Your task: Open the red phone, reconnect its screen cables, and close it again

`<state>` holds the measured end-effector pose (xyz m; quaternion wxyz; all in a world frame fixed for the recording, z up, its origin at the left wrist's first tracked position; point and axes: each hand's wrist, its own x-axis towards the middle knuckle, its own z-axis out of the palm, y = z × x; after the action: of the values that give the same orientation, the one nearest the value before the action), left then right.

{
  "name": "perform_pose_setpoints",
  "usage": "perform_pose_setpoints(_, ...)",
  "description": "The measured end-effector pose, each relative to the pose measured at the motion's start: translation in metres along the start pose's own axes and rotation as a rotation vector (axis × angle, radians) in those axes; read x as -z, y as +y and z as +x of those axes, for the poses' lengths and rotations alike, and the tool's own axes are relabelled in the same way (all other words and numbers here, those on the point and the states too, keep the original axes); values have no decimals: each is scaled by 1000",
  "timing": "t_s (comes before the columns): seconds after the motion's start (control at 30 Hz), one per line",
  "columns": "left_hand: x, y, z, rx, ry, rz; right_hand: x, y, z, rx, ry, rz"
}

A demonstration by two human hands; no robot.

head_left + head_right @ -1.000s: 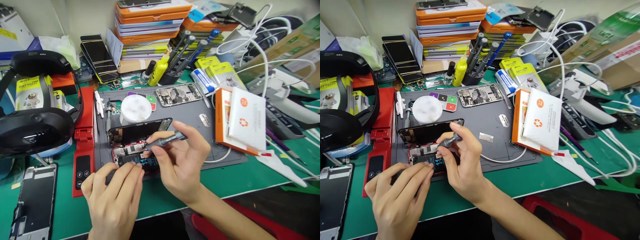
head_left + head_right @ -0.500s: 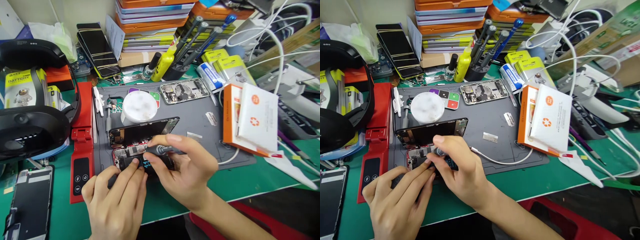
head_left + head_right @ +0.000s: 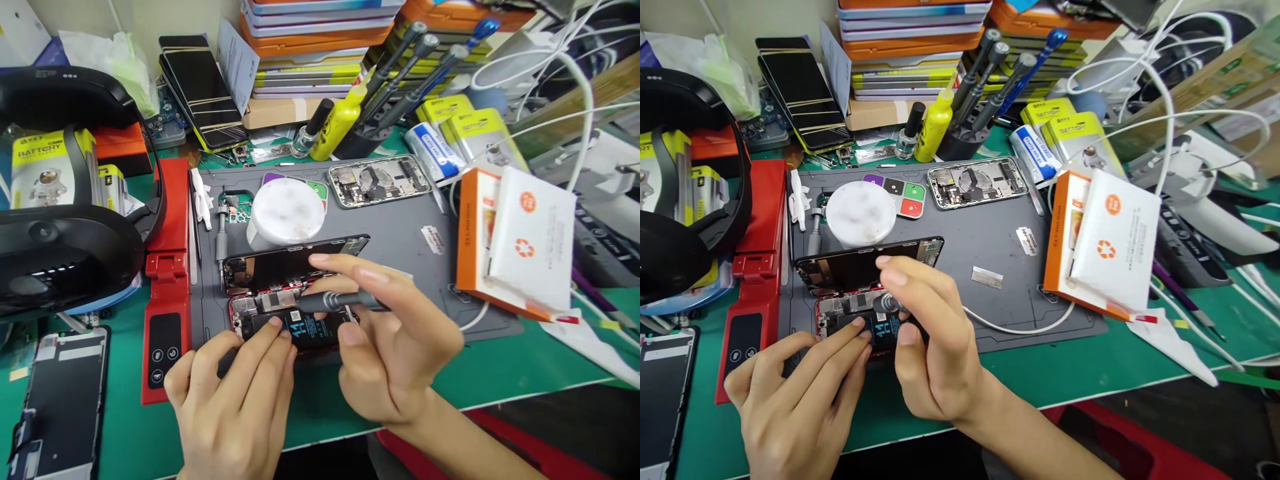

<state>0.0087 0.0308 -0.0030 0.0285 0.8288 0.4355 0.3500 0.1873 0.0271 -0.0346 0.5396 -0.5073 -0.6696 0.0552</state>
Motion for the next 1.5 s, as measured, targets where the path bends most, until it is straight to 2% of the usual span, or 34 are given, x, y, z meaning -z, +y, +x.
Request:
perform_pose_setpoints(0.17,2,3,1,38,23,-15,-2,-7,5,-60,56,70)
perform_pose_setpoints(0.27,2,3,2,34,45,-11,2,-14,8,-156,103,204)
perform_pose_setpoints(0.37,3,3,3,18,52,-30,8,-18,6,-217,50,397)
perform_pose_setpoints(0.43,3,2,3,12,42,-44,10,-18,3,-197,-6,483)
perform_pose_setpoints(0.5,3,1,2,9,29,-45,9,-18,3,-166,-2,512)
perform_pose_setpoints(0.63,3,1,0,-2,40,-50,3,-18,8,-106,95,309)
perform_pose_setpoints(0.73,3,0,-2,0,41,-48,-7,-17,15,-82,36,200)
perform_pose_setpoints(0.97,1,-5,-5,10,20,-88,-24,-9,18,-71,-27,164)
perform_pose_setpoints(1.5,-1,-6,-7,11,15,-85,-22,-8,22,-16,-33,83)
